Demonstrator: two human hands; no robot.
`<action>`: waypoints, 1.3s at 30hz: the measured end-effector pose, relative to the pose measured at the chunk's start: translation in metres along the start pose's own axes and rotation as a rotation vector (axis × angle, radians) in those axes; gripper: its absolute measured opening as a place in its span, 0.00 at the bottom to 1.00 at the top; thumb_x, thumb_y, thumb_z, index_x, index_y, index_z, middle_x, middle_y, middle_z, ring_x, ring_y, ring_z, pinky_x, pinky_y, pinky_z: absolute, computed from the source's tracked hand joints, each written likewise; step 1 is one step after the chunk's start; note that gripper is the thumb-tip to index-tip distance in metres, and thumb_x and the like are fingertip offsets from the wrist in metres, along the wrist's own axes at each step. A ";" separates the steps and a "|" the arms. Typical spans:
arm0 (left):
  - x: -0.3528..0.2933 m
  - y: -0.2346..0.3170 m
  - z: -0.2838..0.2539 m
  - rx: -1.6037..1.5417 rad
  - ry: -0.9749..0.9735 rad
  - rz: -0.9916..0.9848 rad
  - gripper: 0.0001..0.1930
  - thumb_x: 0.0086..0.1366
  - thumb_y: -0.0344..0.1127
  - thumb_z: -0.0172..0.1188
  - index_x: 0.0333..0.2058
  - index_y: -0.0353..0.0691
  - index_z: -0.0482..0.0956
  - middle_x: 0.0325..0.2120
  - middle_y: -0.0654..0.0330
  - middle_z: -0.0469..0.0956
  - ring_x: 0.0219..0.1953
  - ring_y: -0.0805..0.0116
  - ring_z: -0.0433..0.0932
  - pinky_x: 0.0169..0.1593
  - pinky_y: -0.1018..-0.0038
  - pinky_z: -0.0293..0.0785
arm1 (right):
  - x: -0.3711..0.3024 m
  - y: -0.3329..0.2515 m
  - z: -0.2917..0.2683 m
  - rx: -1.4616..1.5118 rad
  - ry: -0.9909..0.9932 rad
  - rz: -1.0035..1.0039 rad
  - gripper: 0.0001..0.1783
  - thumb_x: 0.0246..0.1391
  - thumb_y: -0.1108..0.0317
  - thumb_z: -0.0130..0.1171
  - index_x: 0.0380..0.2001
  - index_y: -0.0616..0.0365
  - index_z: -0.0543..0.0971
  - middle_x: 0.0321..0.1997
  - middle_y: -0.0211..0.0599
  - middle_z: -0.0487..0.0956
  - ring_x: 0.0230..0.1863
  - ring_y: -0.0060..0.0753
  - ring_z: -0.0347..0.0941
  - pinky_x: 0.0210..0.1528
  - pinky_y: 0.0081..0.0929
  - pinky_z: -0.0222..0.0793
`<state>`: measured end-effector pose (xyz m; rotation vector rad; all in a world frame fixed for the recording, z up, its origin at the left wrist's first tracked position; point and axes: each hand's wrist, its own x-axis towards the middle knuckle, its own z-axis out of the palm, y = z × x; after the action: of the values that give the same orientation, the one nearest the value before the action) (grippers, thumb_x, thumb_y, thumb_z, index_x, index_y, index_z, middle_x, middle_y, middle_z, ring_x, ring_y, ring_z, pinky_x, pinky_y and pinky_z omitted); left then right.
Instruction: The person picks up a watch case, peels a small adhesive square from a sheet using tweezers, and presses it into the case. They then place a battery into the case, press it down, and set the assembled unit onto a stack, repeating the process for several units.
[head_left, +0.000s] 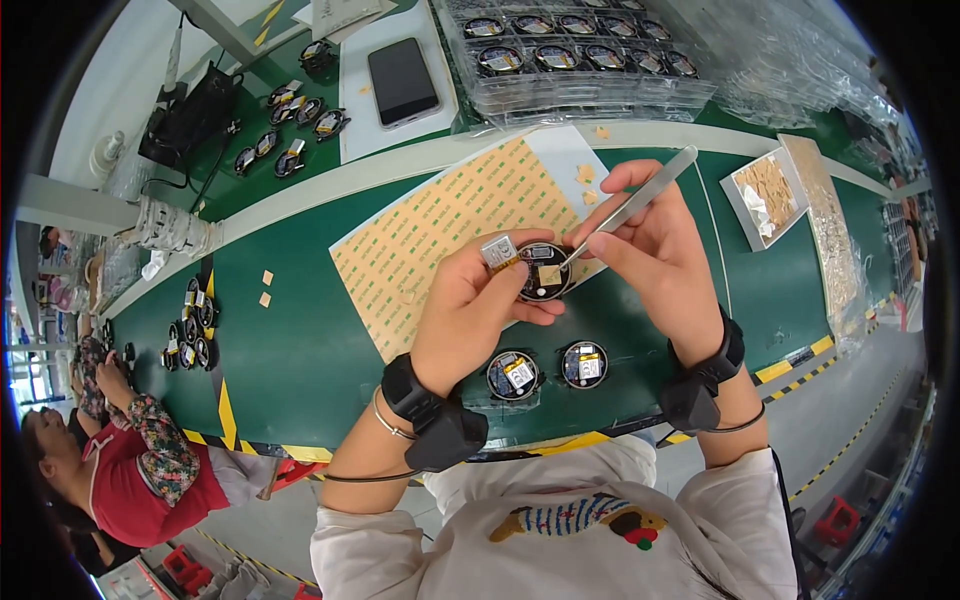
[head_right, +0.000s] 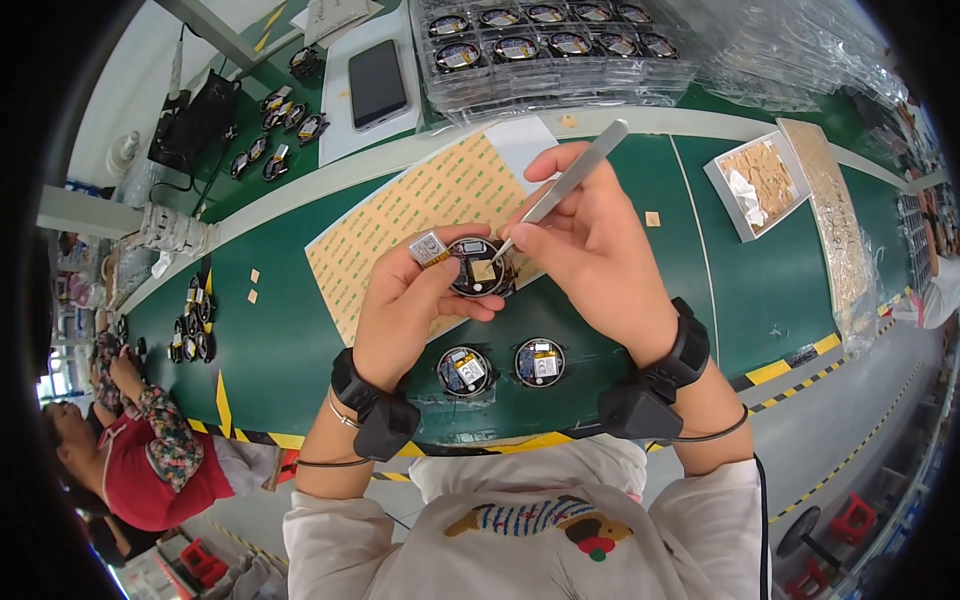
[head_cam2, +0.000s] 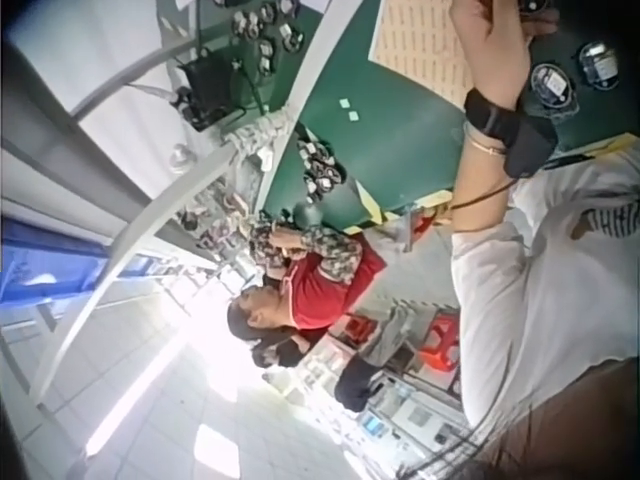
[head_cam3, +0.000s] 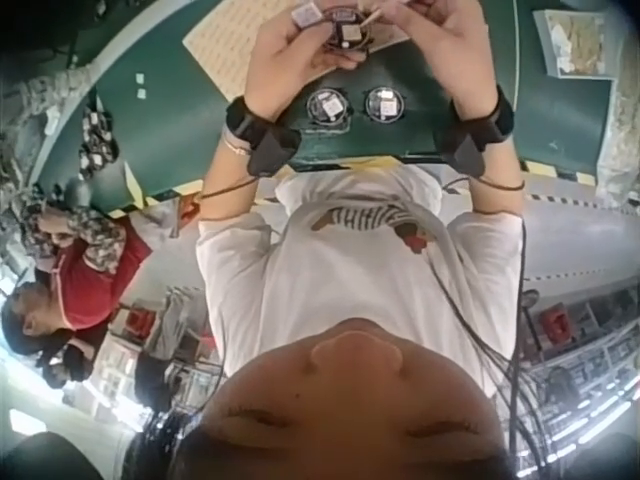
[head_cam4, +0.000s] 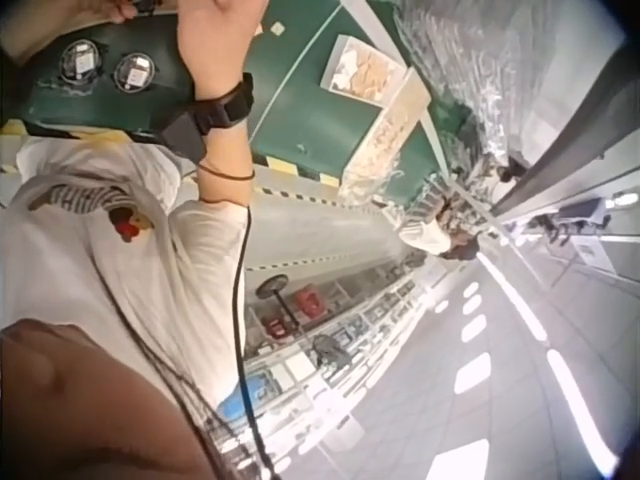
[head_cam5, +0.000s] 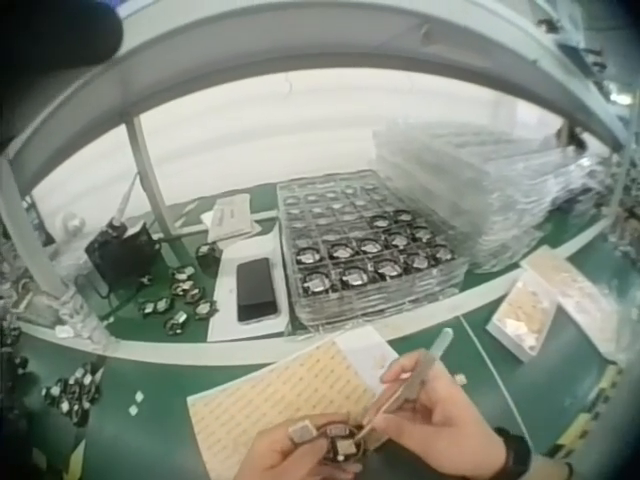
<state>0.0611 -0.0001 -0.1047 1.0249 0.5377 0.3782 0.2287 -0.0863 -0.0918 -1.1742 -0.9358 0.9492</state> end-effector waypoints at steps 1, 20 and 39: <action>-0.001 0.000 0.001 -0.002 0.013 0.019 0.16 0.64 0.25 0.41 0.50 0.31 0.67 0.39 0.53 0.75 0.32 0.66 0.79 0.35 0.77 0.79 | 0.001 0.000 0.001 0.001 -0.005 0.000 0.19 0.50 0.81 0.52 0.45 0.58 0.61 0.36 0.39 0.75 0.41 0.32 0.75 0.43 0.25 0.70; -0.003 -0.004 0.012 0.154 0.187 0.096 0.09 0.58 0.21 0.51 0.39 0.33 0.68 0.30 0.59 0.75 0.25 0.75 0.77 0.27 0.83 0.75 | -0.012 0.004 0.015 -0.189 -0.027 -0.149 0.14 0.50 0.84 0.50 0.39 0.61 0.63 0.36 0.40 0.73 0.45 0.37 0.74 0.50 0.33 0.69; 0.002 -0.009 0.005 -0.015 0.262 0.105 0.07 0.60 0.25 0.52 0.38 0.35 0.70 0.24 0.64 0.73 0.18 0.80 0.72 0.20 0.84 0.68 | -0.029 0.015 0.014 -0.393 -0.020 -0.479 0.12 0.49 0.85 0.50 0.37 0.63 0.66 0.42 0.54 0.74 0.46 0.45 0.74 0.49 0.35 0.70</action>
<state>0.0660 -0.0066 -0.1109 0.9977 0.7162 0.6136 0.2047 -0.1073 -0.1073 -1.1847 -1.3857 0.4001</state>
